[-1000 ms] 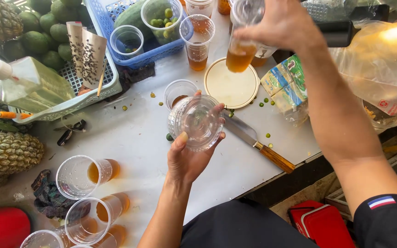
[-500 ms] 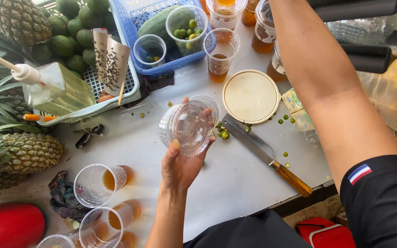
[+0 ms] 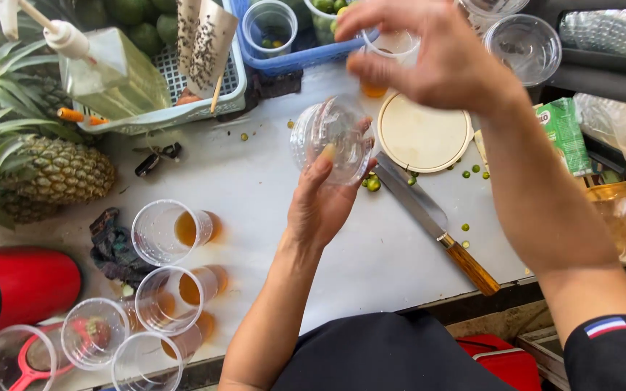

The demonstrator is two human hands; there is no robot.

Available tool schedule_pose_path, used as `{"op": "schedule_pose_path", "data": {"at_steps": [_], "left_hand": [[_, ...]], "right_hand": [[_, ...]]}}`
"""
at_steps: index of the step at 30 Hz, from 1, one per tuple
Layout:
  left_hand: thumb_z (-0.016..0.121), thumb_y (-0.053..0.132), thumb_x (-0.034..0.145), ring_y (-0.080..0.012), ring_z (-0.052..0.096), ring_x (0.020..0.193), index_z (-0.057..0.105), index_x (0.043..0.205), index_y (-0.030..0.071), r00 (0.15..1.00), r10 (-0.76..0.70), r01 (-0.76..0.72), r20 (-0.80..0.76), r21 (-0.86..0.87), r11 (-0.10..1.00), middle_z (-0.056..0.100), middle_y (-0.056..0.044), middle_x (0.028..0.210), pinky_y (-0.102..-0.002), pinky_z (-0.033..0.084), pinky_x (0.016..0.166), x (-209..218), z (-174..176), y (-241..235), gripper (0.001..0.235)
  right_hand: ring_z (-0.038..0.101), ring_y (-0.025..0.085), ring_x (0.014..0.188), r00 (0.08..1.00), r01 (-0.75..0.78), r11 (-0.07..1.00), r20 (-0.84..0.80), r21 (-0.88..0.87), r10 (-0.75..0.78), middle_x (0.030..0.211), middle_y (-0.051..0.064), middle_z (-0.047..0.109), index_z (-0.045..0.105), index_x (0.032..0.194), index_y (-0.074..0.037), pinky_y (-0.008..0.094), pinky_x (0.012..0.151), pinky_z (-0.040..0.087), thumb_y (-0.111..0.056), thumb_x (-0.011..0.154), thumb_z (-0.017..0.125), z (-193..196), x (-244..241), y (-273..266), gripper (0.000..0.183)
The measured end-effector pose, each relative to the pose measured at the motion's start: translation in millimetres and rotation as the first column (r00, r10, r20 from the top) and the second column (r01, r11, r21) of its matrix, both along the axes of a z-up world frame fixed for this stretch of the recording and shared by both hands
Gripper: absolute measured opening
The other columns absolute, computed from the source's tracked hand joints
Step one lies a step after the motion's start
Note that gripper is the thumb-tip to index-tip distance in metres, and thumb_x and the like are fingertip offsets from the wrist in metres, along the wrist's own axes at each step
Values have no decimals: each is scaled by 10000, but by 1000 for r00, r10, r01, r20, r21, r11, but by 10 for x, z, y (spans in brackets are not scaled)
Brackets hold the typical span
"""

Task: Slicing calamansi lime fruits with a kitchen knife on a counter filled with plastic beverage cups.

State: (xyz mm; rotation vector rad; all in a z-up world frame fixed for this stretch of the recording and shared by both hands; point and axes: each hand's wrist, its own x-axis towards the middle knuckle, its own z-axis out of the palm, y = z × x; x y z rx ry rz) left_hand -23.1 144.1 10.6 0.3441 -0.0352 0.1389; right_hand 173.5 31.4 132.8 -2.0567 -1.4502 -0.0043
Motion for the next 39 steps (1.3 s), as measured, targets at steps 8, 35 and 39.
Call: {"op": "schedule_pose_path", "data": {"at_steps": [8, 35, 39], "left_hand": [[786, 194, 921, -283, 492, 1392, 245, 1648, 168, 996, 75, -70, -39, 119, 990, 483, -119, 1515, -494, 431, 1150, -85, 96, -96, 906], [770, 116, 912, -232, 541, 1321, 289, 1629, 235, 983, 160, -141, -93, 181, 973, 561, -82, 1448, -419, 473, 1089, -370, 19, 96, 872], [775, 134, 904, -240, 530, 1335, 283, 1629, 236, 980, 172, -153, -104, 168, 974, 552, -97, 1464, -437, 467, 1104, -382, -35, 193, 883]], "right_hand": [[387, 280, 1572, 899, -153, 963, -374, 222, 229, 1669, 112, 359, 403, 1531, -140, 428, 1268, 436, -215, 817, 924, -469, -950, -316, 886], [616, 127, 752, 695, 701, 617, -539, 358, -476, 801, 20, 693, 675, 920, -14, 306, 709, 508, -224, 1028, 688, -1779, 1299, 214, 237], [678, 251, 943, 772, 619, 657, -183, 430, -608, 968, 131, 740, 766, 987, -30, 393, 830, 532, -167, 950, 724, -1965, 1380, 279, 148]]}}
